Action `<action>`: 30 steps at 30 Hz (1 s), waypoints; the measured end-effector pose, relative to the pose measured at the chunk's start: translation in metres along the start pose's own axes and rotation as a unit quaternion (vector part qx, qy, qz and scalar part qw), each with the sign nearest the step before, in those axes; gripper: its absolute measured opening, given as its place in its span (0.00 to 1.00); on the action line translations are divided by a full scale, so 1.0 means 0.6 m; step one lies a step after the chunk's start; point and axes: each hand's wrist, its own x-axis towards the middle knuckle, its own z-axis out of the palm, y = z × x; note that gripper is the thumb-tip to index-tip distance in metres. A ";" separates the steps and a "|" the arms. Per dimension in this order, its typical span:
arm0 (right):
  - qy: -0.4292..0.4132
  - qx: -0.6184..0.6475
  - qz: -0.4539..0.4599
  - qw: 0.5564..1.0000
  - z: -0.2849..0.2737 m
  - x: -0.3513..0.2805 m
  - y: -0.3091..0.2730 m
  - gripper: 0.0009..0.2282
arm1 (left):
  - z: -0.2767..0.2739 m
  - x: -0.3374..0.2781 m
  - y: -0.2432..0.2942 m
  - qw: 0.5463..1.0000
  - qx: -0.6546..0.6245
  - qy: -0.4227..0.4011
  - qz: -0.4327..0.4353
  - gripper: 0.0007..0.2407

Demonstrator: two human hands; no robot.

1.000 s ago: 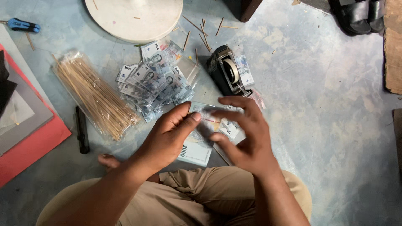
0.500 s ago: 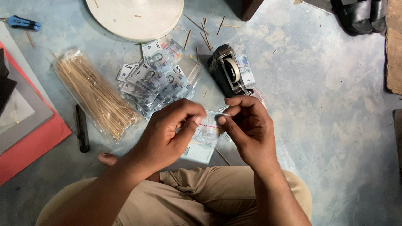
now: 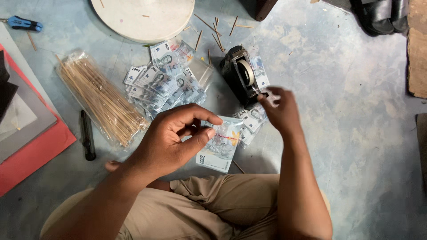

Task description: The person puts banknotes into individual plastic sleeves and seals them.

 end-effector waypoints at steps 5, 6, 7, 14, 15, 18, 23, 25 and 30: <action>-0.007 0.113 0.058 0.992 0.051 0.049 0.051 0.15 | 0.000 -0.004 0.015 1.000 -0.012 -0.002 0.018 0.07; -0.002 0.135 0.062 0.989 0.051 0.047 0.047 0.13 | -0.001 -0.006 0.019 1.000 -0.015 -0.002 0.020 0.07; -0.002 0.135 0.061 0.989 0.048 0.045 0.038 0.13 | -0.003 -0.008 0.026 1.000 -0.015 -0.001 0.021 0.07; -0.036 0.206 0.093 0.973 0.067 0.063 0.062 0.04 | -0.003 -0.016 0.043 0.995 0.098 -0.011 0.021 0.06; -0.027 0.229 0.088 0.969 0.073 0.070 0.072 0.04 | -0.002 -0.017 0.043 0.995 0.096 -0.008 0.022 0.06; -0.030 0.194 0.119 0.973 0.029 0.044 0.030 0.05 | -0.004 -0.020 0.054 0.995 0.093 -0.003 0.021 0.06; -0.067 0.223 0.179 0.956 0.002 0.024 0.052 0.09 | -0.009 -0.017 0.056 0.993 0.103 -0.004 0.048 0.05; -0.080 0.227 0.210 0.948 0.012 0.030 0.065 0.10 | -0.007 -0.016 0.056 0.993 0.107 -0.007 0.055 0.05; 0.001 -0.023 0.256 0.967 0.035 0.042 0.071 0.10 | -0.005 -0.018 0.060 0.990 0.113 0.020 0.085 0.05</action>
